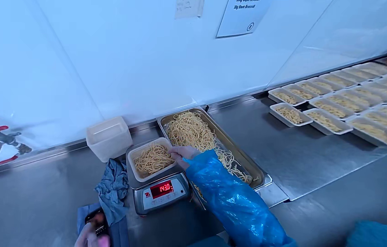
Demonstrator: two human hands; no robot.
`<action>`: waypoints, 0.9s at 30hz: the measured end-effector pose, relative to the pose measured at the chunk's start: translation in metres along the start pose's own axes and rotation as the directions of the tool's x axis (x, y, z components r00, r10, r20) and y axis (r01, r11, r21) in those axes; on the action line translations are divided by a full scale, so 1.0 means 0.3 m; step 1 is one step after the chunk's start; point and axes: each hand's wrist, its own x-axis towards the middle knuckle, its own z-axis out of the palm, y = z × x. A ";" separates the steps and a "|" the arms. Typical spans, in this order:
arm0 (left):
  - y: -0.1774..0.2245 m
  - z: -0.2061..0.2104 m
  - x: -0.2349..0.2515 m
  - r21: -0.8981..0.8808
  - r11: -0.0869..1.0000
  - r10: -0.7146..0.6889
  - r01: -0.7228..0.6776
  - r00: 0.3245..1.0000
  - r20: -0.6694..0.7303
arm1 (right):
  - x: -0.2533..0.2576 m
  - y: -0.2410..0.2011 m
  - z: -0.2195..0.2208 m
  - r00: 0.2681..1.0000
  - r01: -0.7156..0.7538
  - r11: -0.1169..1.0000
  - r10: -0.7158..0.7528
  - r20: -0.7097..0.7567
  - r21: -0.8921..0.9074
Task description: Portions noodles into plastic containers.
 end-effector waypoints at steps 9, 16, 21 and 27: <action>0.012 0.043 0.007 -0.014 1.000 0.014 -0.013 0.999 0.031 | -0.019 -0.083 -0.036 0.993 0.121 0.988 -0.122 -0.002 0.098; -0.003 0.020 0.018 -0.021 0.999 0.026 -0.025 0.998 0.054 | -0.037 -0.028 -0.112 0.982 0.123 0.971 -0.091 -0.163 0.204; -0.014 0.032 0.020 -0.033 0.999 0.035 -0.032 0.995 0.098 | -0.035 0.058 -0.103 0.991 0.050 0.966 -0.017 -0.130 0.255; 0.007 0.065 0.023 -0.031 0.998 0.064 -0.060 0.989 0.136 | -0.037 0.041 -0.045 0.991 0.126 0.973 -0.113 -0.074 0.196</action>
